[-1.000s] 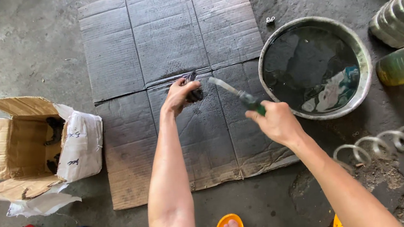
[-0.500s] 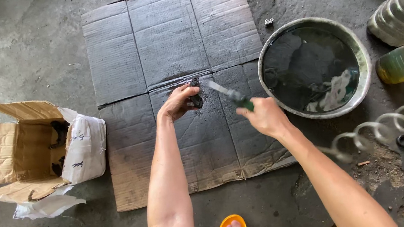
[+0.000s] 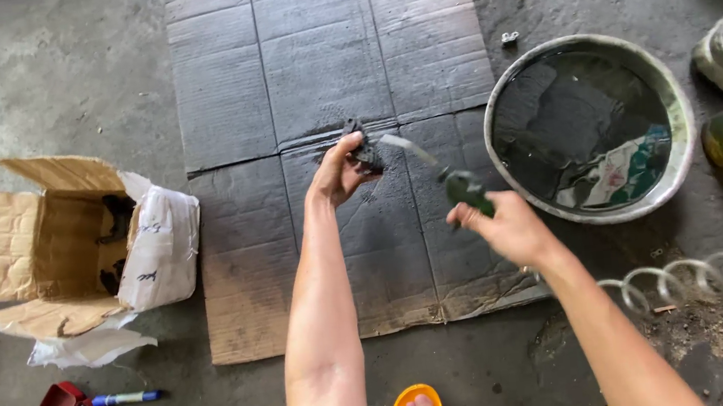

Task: Cleaning a motorcycle engine component using cleaning fluid and a compressed air nozzle.

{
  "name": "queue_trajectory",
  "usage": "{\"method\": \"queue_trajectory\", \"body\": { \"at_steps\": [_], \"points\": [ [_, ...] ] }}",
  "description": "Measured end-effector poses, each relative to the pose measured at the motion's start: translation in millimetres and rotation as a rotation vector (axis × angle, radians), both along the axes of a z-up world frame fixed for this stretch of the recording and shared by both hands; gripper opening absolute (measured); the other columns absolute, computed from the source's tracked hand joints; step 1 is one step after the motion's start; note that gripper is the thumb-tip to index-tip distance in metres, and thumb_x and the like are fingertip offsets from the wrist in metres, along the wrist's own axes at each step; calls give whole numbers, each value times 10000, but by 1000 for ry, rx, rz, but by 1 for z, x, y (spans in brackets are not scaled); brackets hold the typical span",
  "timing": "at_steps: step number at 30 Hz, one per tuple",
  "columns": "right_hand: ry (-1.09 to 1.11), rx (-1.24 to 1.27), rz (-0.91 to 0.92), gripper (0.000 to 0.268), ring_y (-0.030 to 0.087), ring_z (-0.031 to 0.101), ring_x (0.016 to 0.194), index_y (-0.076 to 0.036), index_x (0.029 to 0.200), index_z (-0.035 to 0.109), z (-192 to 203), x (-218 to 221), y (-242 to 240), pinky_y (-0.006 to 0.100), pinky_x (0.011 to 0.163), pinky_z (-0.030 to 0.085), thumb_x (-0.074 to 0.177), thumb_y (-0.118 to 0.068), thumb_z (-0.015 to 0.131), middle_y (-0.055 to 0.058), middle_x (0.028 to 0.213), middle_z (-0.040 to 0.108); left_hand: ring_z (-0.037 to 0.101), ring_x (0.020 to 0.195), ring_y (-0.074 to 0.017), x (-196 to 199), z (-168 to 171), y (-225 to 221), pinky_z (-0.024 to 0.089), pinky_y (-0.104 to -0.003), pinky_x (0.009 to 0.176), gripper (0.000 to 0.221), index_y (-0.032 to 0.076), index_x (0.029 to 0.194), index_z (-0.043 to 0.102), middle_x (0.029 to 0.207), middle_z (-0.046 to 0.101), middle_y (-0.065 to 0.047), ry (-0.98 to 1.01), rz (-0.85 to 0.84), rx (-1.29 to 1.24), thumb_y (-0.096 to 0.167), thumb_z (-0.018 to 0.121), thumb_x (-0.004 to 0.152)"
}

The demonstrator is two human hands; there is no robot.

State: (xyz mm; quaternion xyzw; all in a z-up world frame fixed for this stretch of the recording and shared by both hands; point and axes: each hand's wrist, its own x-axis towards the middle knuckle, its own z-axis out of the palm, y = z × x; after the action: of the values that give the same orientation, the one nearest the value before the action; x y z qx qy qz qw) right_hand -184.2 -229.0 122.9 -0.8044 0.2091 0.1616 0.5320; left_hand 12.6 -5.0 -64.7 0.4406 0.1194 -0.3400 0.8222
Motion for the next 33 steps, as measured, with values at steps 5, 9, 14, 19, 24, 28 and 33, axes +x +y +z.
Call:
{"method": "queue_trajectory", "body": {
  "at_steps": [5,9,14,19,24,28,33],
  "points": [
    [73,-99,29,506,281,711,632,-90,677,743,-11,-16,7,371,684,549,998,-467,639,118,584,722,667,954,-358,1,-10,0,600,-636,781,499,29,1164,648,1038,620,-157,7,26,-33,317,868,821],
    [100,-166,61,540,312,731,663,-63,660,689,-22,-21,8,389,692,563,935,-527,678,125,556,706,582,1161,-431,-4,-14,5,510,-742,891,635,50,1289,560,1249,532,-207,20,63,-121,367,875,837],
    [71,-285,71,585,377,699,670,-32,671,642,-28,-17,5,433,665,536,899,-567,704,193,587,652,606,1163,-424,-9,19,10,517,-701,932,669,36,1277,545,1218,569,-188,76,79,-196,395,859,808],
    [92,-298,98,544,329,656,553,-30,697,655,-39,-19,-5,392,570,513,923,-524,685,166,547,619,606,1194,-467,-12,34,11,452,-753,1019,676,12,1290,566,1235,591,-246,84,78,-248,377,858,801],
    [23,-214,112,494,247,590,439,-6,711,668,-20,-19,1,345,478,488,1019,-392,638,119,486,605,630,1182,-438,-12,35,7,421,-737,1058,606,12,1249,571,1195,632,-250,111,100,-262,340,831,810],
    [-62,-237,28,477,246,552,392,-49,675,611,-28,-14,4,333,416,441,996,-398,663,111,461,551,662,1098,-418,-6,28,6,519,-703,958,612,20,1221,591,1140,658,-242,105,65,-206,389,824,792],
    [14,-254,45,520,223,488,371,-94,624,547,-49,-16,-3,336,402,405,961,-469,674,60,443,483,660,1100,-404,-7,29,3,514,-695,972,571,28,1220,597,1136,666,-238,65,70,-176,339,825,799]
  ]
}}
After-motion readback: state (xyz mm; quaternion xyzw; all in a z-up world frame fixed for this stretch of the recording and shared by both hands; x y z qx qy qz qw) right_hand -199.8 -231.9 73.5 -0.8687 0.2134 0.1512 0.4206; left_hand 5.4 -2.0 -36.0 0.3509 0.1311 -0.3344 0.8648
